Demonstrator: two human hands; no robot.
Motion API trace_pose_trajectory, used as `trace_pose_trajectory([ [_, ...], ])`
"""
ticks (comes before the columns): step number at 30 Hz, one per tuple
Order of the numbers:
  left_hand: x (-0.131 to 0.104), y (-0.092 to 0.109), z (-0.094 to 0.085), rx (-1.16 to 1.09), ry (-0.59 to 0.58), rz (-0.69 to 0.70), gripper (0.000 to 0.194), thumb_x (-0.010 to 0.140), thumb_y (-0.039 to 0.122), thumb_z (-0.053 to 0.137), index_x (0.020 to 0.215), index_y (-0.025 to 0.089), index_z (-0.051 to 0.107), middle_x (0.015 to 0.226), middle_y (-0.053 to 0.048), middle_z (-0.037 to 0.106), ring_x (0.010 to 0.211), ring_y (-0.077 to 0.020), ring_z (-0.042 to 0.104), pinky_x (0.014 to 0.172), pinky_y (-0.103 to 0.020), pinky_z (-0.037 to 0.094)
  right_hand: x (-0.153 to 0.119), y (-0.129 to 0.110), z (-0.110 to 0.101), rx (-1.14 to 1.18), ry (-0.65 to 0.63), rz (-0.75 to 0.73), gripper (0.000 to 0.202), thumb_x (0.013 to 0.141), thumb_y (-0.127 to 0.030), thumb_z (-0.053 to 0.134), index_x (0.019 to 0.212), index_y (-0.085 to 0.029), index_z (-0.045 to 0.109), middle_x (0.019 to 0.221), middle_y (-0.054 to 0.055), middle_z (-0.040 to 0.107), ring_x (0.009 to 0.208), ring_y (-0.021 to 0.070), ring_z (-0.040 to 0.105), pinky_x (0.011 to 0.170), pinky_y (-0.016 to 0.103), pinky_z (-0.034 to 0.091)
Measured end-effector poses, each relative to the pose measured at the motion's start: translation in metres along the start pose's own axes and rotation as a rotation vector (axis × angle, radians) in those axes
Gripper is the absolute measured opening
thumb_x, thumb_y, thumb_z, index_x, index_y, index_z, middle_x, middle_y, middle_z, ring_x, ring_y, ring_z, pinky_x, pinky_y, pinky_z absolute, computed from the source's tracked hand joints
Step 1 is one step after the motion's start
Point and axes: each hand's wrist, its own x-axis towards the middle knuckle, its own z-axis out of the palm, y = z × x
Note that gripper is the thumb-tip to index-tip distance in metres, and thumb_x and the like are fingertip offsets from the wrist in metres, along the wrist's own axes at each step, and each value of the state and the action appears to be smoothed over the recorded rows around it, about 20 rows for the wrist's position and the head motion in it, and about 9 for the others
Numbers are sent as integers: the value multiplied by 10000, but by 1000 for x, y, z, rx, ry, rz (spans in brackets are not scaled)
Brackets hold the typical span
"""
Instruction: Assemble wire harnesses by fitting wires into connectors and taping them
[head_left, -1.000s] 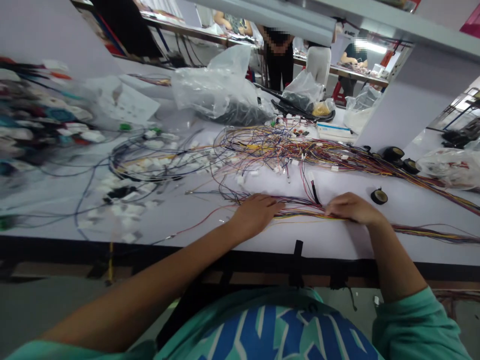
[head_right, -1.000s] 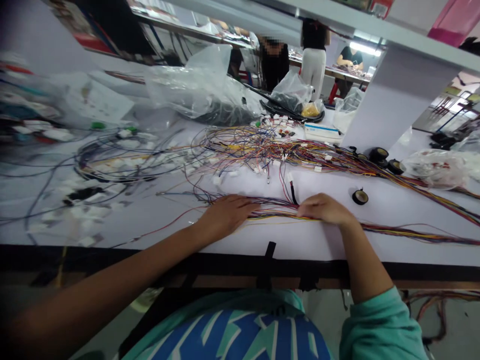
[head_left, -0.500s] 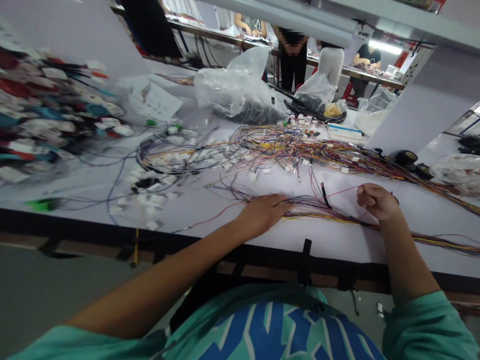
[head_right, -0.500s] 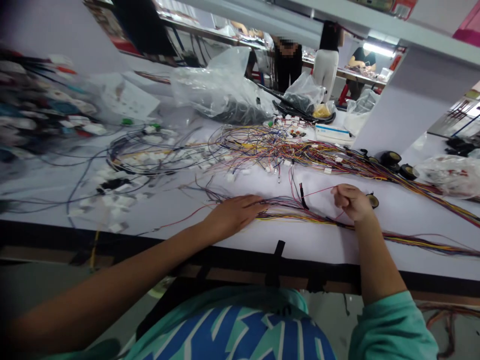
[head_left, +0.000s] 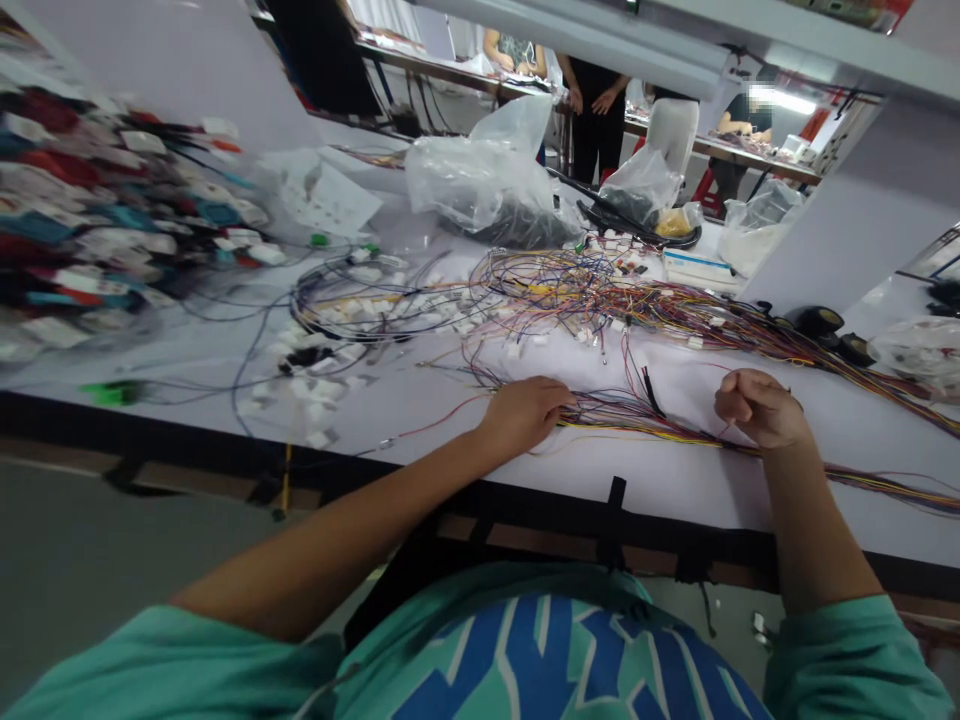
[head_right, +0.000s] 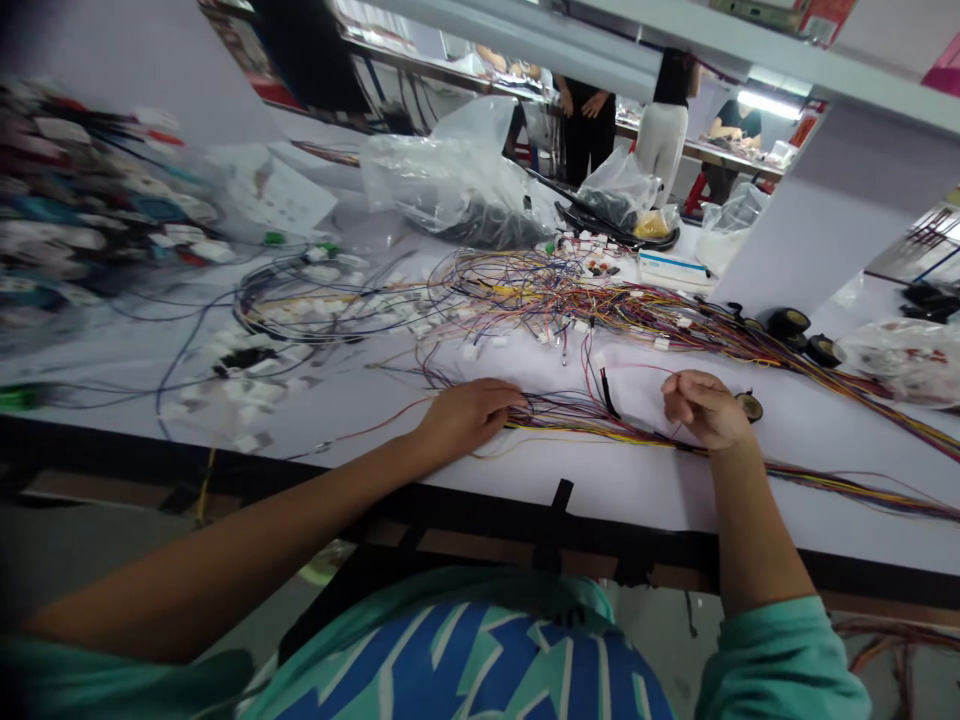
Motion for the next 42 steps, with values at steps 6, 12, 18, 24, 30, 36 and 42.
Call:
trace_pose_trajectory([
  [6, 8, -17, -13, -514, -130, -81, 408, 645, 86, 380, 955, 189, 624, 991, -26, 646, 929, -144, 578, 841, -305, 449, 8, 4, 12, 27, 22, -3, 290, 701, -517, 465, 674, -232, 421, 425, -85, 109, 371, 62, 106, 407, 229, 139],
  [12, 5, -21, -34, -1057, -94, -277, 456, 620, 242, 546, 1067, 146, 556, 1098, -104, 599, 1002, -196, 556, 801, -319, 460, 4, 5, 31, 64, -37, -61, 309, 717, -515, 487, 768, -210, 490, 426, -87, 226, 368, 51, 161, 399, 214, 172],
  [18, -6, 24, -31, -1217, -228, -319, 634, 574, 498, 629, 1078, 123, 542, 1138, -131, 585, 1053, -229, 534, 880, -358, 421, -11, 9, 73, -500, -653, -23, 360, 763, -462, 472, 827, -147, 634, 642, 9, 588, 552, 82, 495, 540, 213, 369],
  [24, -19, 33, -39, -1435, -80, -374, 336, 745, 467, 455, 714, 149, 557, 563, -31, 622, 753, -205, 638, 772, -377, 475, -13, -4, 67, -680, -725, -73, 348, 804, -369, 418, 960, -130, 617, 920, 61, 641, 815, 136, 573, 714, 223, 414],
  [30, -36, 42, -24, -1656, -275, -471, 292, 703, 435, 550, 746, 147, 527, 341, 68, 424, 481, -172, 609, 527, -264, 473, -12, -15, 40, -1080, -291, 20, 213, 764, -229, 423, 794, -148, 618, 775, 28, 623, 698, 121, 534, 652, 224, 366],
  [36, -37, 47, -21, -1658, -397, -473, 277, 692, 383, 590, 814, 144, 523, 461, 50, 529, 465, -136, 595, 477, -215, 446, -12, -7, 55, -1307, -377, 72, 236, 715, -200, 439, 890, -193, 597, 840, 32, 617, 732, 138, 514, 610, 224, 302],
  [42, -29, 46, -28, -1531, -395, -394, 252, 709, 363, 575, 791, 127, 545, 569, 6, 580, 534, -107, 591, 540, -207, 442, -7, 1, 59, -1243, -376, 30, 141, 617, -125, 442, 722, -166, 526, 673, 0, 528, 619, 102, 427, 545, 220, 244],
])
